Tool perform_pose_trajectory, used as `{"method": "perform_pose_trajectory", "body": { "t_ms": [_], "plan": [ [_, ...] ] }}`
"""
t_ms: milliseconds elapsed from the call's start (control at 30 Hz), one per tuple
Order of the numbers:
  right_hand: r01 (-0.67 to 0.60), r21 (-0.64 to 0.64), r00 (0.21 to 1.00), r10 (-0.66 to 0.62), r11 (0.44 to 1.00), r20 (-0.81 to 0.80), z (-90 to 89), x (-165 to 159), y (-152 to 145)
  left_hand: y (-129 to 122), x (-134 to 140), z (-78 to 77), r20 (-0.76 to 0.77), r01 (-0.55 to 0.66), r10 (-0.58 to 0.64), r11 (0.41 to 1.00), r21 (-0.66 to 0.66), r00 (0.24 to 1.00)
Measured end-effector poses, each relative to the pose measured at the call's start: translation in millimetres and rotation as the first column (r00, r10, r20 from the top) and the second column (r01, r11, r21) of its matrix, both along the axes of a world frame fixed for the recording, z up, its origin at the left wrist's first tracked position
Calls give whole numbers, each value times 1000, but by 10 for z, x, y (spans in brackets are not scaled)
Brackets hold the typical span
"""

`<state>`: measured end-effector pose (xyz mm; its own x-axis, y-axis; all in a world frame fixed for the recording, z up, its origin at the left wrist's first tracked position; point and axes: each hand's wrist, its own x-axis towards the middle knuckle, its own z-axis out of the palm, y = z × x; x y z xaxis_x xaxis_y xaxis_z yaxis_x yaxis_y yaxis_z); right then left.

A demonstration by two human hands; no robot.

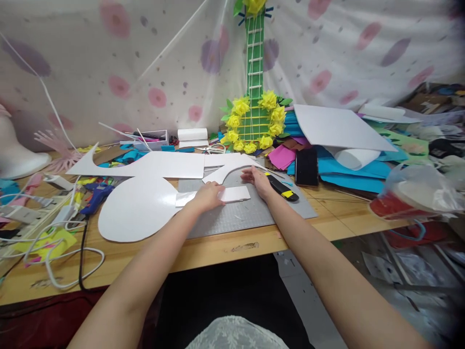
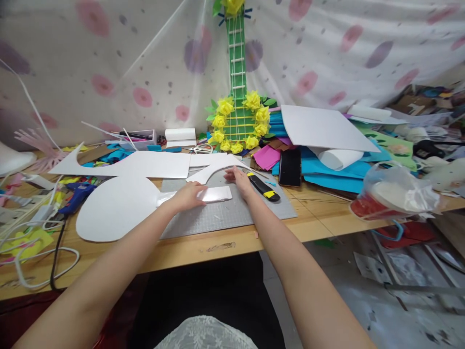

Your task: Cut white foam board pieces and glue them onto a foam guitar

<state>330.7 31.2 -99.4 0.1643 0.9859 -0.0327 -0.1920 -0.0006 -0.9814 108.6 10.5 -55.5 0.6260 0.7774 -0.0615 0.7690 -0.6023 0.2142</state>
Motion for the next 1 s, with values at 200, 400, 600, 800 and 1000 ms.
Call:
{"method": "perform_pose_trajectory", "body": {
  "t_ms": [200,400,600,800,1000],
  "plan": [
    [73,7,973,-70,997,-219,0,68,-60,1,90,-88,100,-47,47,999,-1,994],
    [60,45,985,-52,997,-165,-34,50,-57,17,110,-108,128,-26,27,1000,-6,991],
    [49,61,993,-42,997,-109,-54,55,-60,-1,135,-53,34,-15,14,1000,14,999],
    [-10,78,981,-5,997,192,-62,-3,-111,-3,154,-8,-23,-17,17,1000,20,1000],
    [-67,94,857,9,993,516,-87,-50,-148,-84,225,79,-88,-80,81,997,11,993]
  ]
}}
